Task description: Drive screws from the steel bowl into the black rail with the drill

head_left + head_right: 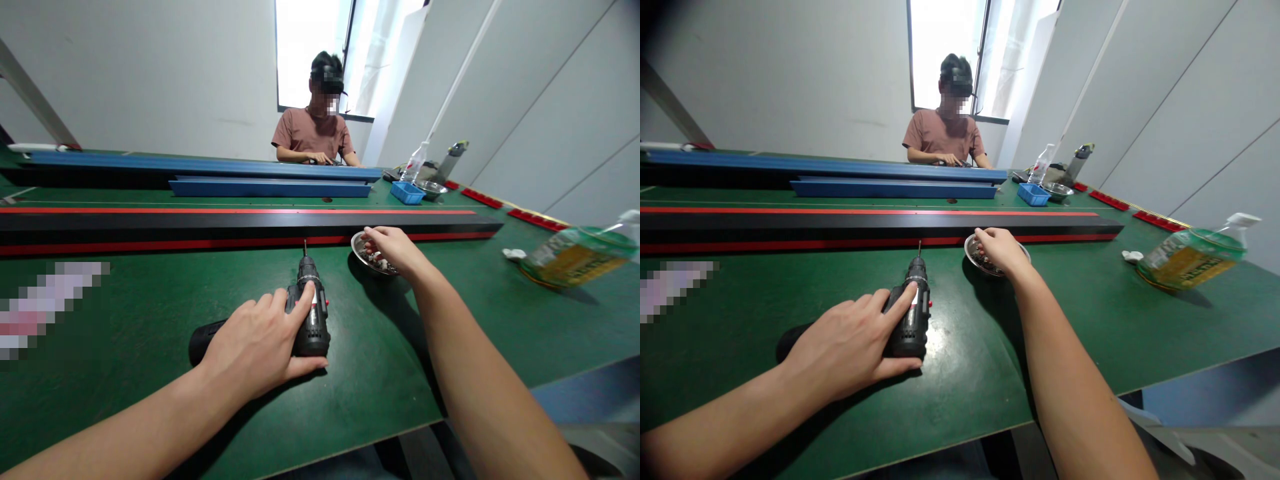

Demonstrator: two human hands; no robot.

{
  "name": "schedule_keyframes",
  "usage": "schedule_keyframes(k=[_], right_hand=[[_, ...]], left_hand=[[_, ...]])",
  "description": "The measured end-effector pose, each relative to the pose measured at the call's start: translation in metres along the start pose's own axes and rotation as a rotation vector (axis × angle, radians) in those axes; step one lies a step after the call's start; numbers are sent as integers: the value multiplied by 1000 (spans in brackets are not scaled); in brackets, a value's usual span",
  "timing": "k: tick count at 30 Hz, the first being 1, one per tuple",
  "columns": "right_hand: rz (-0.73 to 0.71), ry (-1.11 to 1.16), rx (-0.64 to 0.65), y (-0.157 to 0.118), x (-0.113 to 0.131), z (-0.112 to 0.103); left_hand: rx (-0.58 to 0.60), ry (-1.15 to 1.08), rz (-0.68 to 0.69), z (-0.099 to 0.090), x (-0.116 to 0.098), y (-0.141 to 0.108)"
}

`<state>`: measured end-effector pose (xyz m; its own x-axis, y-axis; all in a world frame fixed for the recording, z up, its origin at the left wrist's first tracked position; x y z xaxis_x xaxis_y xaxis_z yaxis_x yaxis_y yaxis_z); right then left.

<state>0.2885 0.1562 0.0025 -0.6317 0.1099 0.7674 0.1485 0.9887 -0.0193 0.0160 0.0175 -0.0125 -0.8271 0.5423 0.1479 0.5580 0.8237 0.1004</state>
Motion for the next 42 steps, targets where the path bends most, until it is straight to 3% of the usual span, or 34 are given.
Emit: schedule_keyframes(k=[5,11,20,32,42], right_hand=[[-119,-50,-55,-1,0,0],[-264,79,-145,5,-3,4],[-459,296,-80,-15,26,44],[-511,295,-68,-7,31,90],[-417,278,-185,18,24,111]], left_hand=[[5,4,1,1,0,1],[10,7,1,0,0,2],[-2,4,3,0,-2,1],[17,-3,5,-1,-3,0],[21,-3,4,0,-3,-1]])
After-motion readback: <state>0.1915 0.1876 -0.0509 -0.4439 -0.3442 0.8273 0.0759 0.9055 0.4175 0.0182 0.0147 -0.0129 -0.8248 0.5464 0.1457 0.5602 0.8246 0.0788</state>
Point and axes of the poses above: each hand's wrist, its own y-axis towards the middle knuckle, its own z-axis out of the palm, x = y × z, the point moved 2 cm from there along y, towards the middle knuckle, and after that the axes turned 1 degree about x, right-handed, at the moved point
